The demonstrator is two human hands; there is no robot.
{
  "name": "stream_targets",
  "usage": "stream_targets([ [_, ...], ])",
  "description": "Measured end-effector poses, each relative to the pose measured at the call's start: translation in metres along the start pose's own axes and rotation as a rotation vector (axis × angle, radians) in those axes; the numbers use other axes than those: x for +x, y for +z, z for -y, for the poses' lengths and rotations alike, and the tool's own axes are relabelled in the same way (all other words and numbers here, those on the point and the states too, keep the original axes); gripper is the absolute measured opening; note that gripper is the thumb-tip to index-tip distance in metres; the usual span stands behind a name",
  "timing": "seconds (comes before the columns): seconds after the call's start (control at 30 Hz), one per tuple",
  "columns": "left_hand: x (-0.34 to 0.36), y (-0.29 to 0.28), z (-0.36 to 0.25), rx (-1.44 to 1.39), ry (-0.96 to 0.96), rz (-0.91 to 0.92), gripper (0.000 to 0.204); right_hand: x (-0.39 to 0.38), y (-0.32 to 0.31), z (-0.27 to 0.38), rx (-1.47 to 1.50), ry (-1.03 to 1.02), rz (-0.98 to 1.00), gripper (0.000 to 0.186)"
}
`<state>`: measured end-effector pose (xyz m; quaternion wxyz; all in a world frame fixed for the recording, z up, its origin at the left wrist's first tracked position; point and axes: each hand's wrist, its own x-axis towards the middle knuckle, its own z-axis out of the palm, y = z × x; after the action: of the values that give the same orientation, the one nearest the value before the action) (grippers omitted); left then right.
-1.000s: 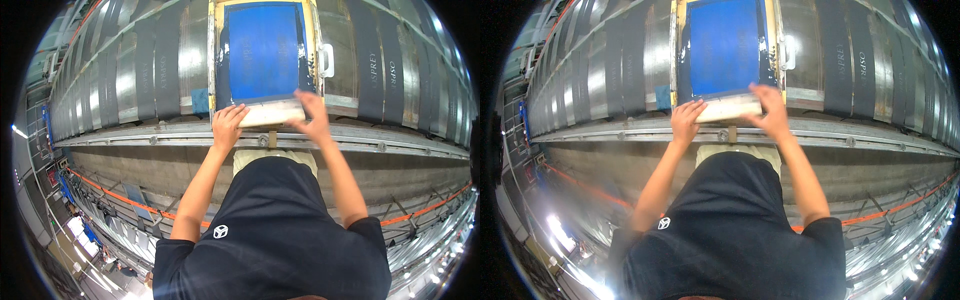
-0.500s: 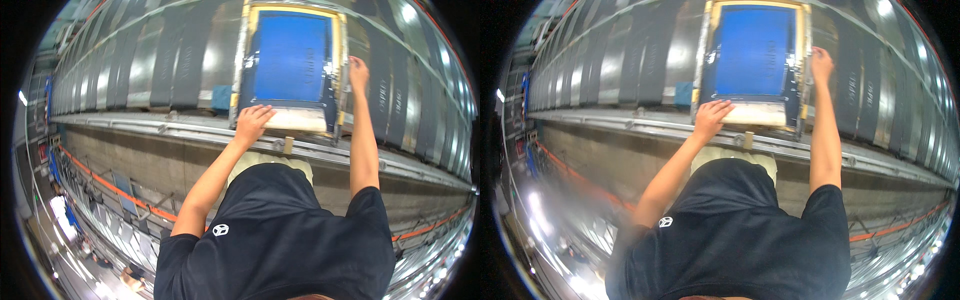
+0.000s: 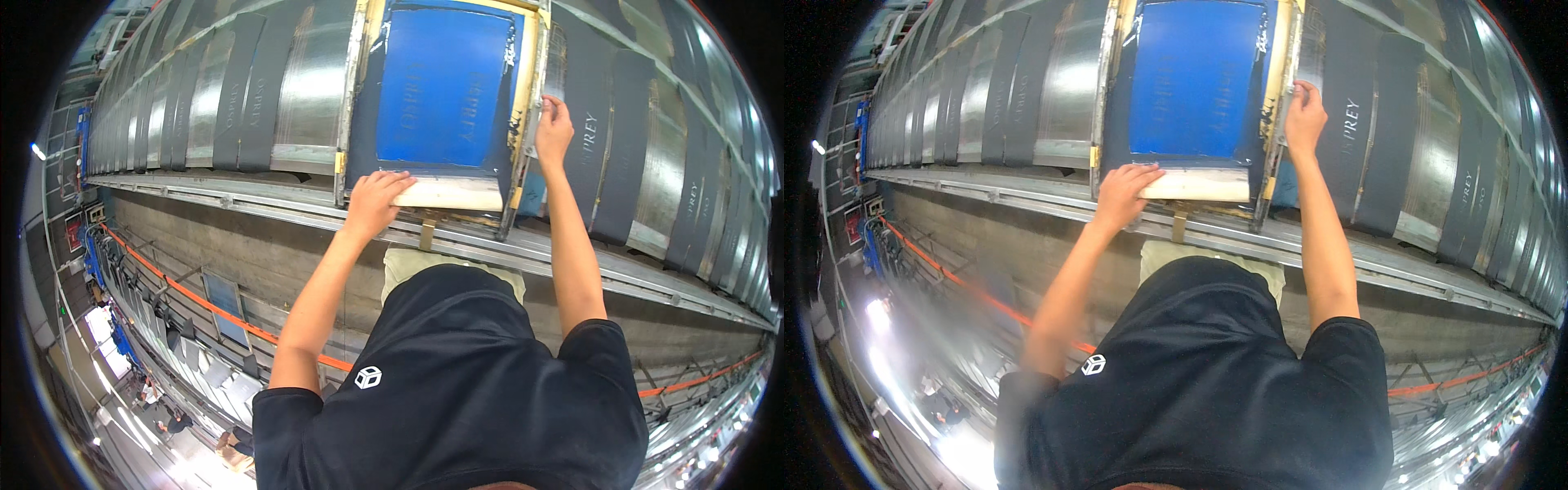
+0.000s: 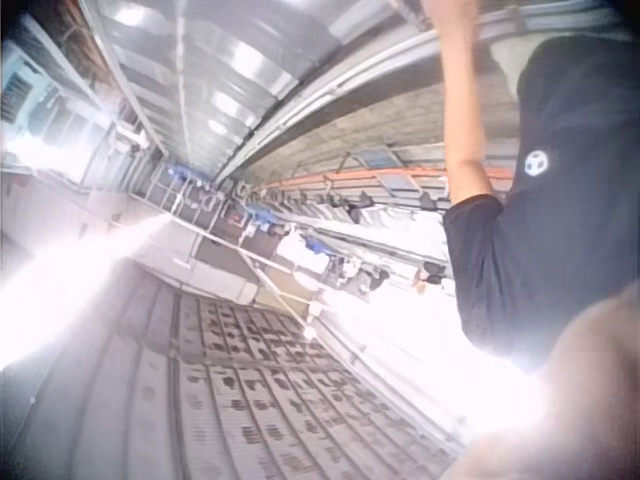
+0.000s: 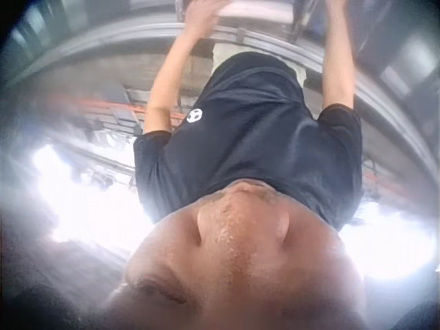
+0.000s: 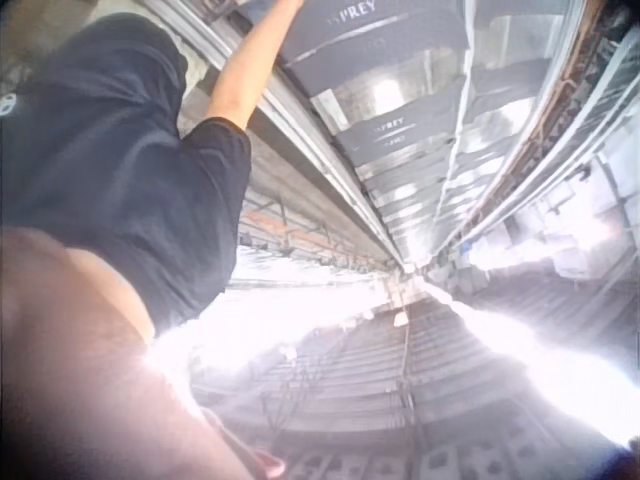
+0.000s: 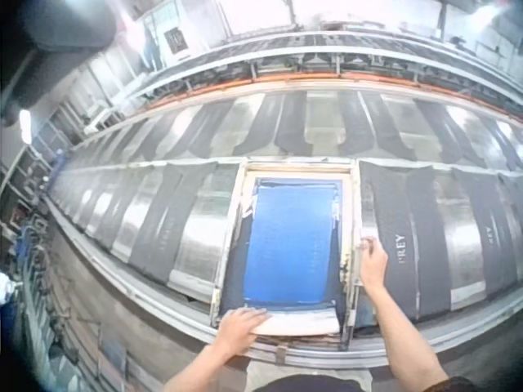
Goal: The person uses a white squeegee to spread blue ink across a screen printing frame. They repeatedly pull the ink across the mesh and then lift the frame to reveal the printed design on a dark surface below.
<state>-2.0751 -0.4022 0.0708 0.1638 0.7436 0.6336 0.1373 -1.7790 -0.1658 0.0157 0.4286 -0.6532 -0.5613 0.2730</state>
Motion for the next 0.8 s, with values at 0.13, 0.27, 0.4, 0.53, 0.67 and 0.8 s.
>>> stream_targets([
  [0.13, -0.007, -0.023, 0.041, 0.037, 0.011, 0.017, 0.062, -0.017, 0.04, 0.027, -0.002, 0.045, 0.035, 0.023],
  [0.27, -0.015, -0.033, 0.058, 0.089, 0.009, -0.003, 0.066, -0.023, 0.057, 0.039, -0.046, 0.079, 0.039, 0.024],
  [0.4, -0.034, -0.031, 0.074, 0.143, -0.021, -0.079, 0.065, -0.024, 0.065, 0.038, -0.109, 0.099, 0.051, 0.025],
  [0.53, -0.045, -0.038, 0.082, 0.146, 0.026, -0.057, 0.069, -0.019, 0.074, 0.02, -0.137, 0.047, 0.014, 0.025],
  [0.67, -0.067, -0.032, 0.077, 0.144, 0.08, -0.001, 0.073, -0.015, 0.078, 0.014, -0.132, 0.028, -0.005, 0.025],
  [0.8, -0.075, -0.021, 0.079, 0.155, 0.102, -0.016, 0.073, -0.021, 0.077, 0.015, -0.123, 0.028, -0.014, 0.025],
])
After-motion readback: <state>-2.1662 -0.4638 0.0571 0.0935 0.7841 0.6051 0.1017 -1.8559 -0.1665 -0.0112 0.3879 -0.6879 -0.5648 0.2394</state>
